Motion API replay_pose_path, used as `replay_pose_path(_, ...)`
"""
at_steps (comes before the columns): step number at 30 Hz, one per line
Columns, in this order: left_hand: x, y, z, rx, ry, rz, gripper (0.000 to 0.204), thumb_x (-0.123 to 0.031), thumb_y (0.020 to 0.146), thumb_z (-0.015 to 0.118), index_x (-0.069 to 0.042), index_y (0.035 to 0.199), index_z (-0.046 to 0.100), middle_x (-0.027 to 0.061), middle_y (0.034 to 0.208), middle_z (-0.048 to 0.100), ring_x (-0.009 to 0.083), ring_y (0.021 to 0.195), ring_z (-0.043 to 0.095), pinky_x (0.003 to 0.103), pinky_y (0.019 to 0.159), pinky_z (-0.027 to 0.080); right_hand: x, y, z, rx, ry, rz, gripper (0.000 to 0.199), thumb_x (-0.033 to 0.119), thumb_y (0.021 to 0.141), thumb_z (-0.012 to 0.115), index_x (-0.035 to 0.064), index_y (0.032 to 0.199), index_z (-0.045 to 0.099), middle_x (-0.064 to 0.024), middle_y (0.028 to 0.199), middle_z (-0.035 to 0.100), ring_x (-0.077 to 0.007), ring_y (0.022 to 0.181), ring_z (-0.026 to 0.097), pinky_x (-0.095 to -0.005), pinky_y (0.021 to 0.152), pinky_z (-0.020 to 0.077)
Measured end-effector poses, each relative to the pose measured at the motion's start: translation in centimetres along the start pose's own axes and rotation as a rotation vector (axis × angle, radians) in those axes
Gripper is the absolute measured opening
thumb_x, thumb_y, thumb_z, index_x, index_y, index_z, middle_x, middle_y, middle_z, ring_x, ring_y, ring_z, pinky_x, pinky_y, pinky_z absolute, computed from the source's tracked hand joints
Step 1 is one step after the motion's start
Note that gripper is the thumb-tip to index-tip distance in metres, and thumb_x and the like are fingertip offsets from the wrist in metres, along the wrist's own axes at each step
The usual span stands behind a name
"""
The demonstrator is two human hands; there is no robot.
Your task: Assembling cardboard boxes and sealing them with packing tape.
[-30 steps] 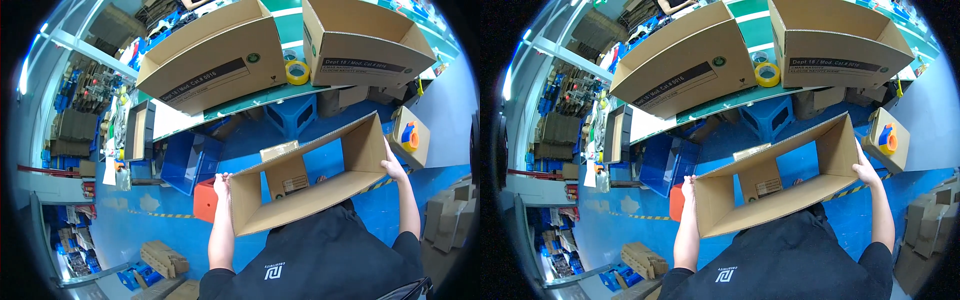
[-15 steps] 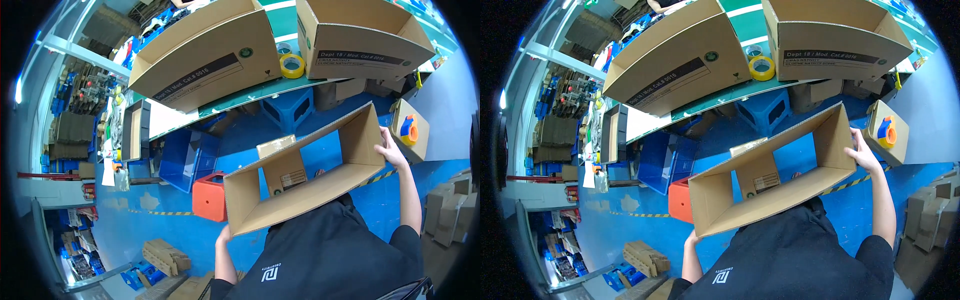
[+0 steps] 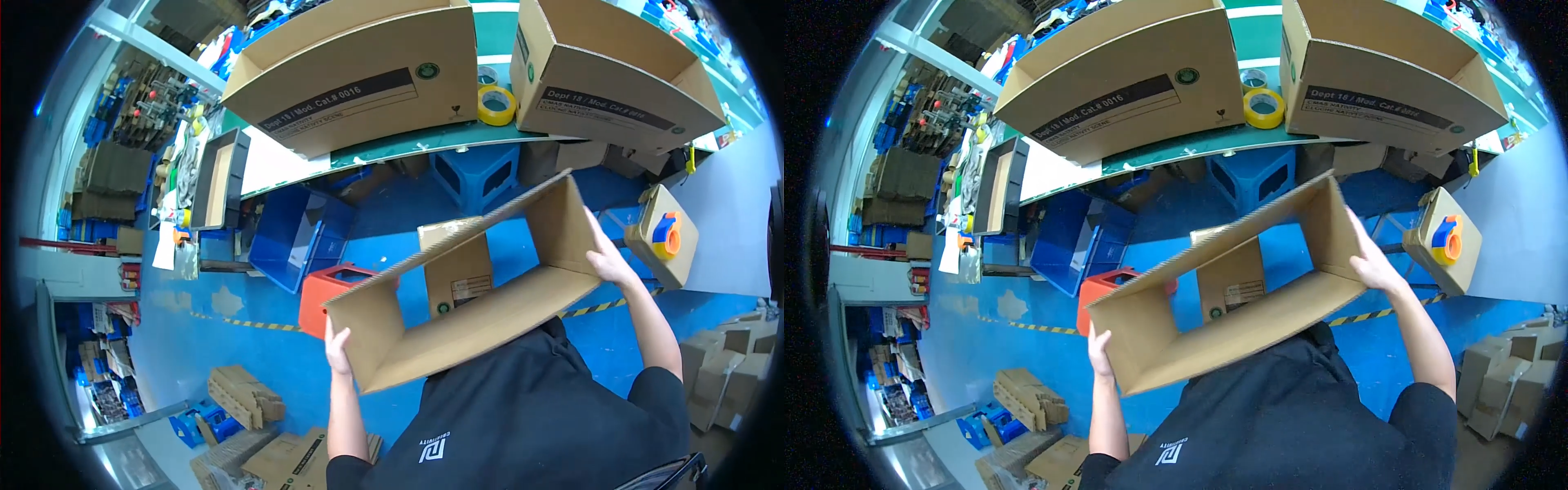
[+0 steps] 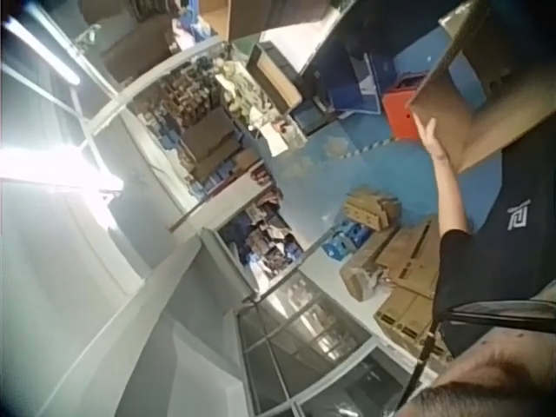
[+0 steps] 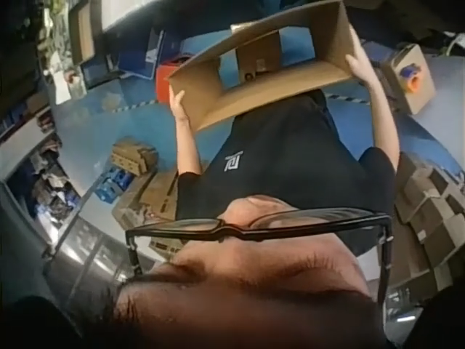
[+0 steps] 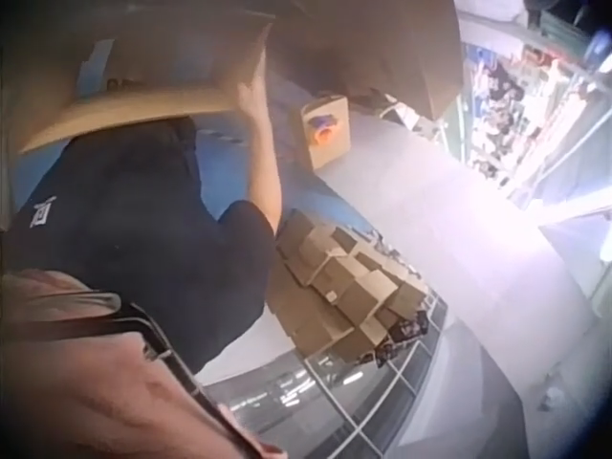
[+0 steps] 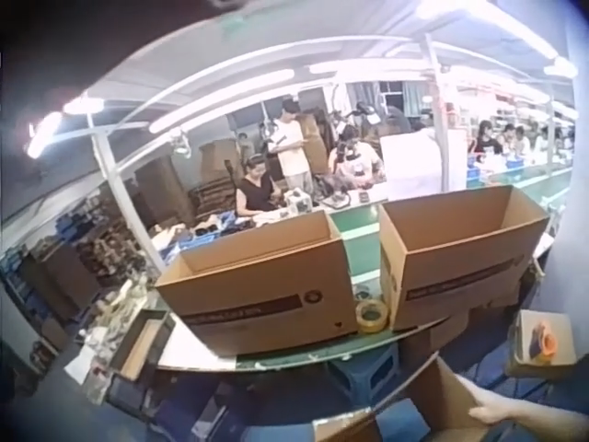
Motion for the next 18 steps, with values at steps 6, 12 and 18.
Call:
replay_pose_path(6,-1.9,3.8,-2.0,-0.262,0.383,0.308,0.064,0.0,0.081,0.049,0.0,0.144,0.036,0.0154,0.142,0.045,0.0272,0.131,0.045,0.04,0.11,0.034,0.1,2.8,1.4,0.124,-0.19,0.055,0.088,-0.002,0.07,0.043,0.0012,0.153,0.013,-0.0227,0.156,0.022,-0.0322,0.148,0.016,-0.0399,0.121,0.0121)
replay_pose_path(12,1.2,3.4,3.9,-0.195,1.355,0.183,0.075,-0.03,0.093,0.055,0.001,0.15,0.017,0.0271,0.154,0.014,0.0431,0.142,0.015,0.054,0.116,0.012,-0.8,2.9,1.5,0.082,-0.187,0.157,0.088,-0.01,0.068,0.04,0.004,0.151,0.014,-0.0257,0.151,0.028,-0.0358,0.145,0.023,-0.0413,0.12,0.0164)
replay_pose_path(18,3.7,1.9,8.0,0.164,1.854,-0.003,0.094,-0.042,0.093,0.055,0.007,0.151,-0.001,0.0308,0.157,-0.008,0.0448,0.146,-0.01,0.063,0.114,0.001,-1.2,2.3,1.5,-0.11,-0.286,0.126,0.081,-0.012,0.071,0.04,0.0019,0.148,0.022,-0.0268,0.147,0.034,-0.0382,0.141,0.031,-0.0403,0.117,0.0253)
Point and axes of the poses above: each hand's wrist, its own y-axis towards the middle knuckle, its own z-axis out of the palm, x = y × z, the point moved 9 cm from there along y, towards the middle knuckle
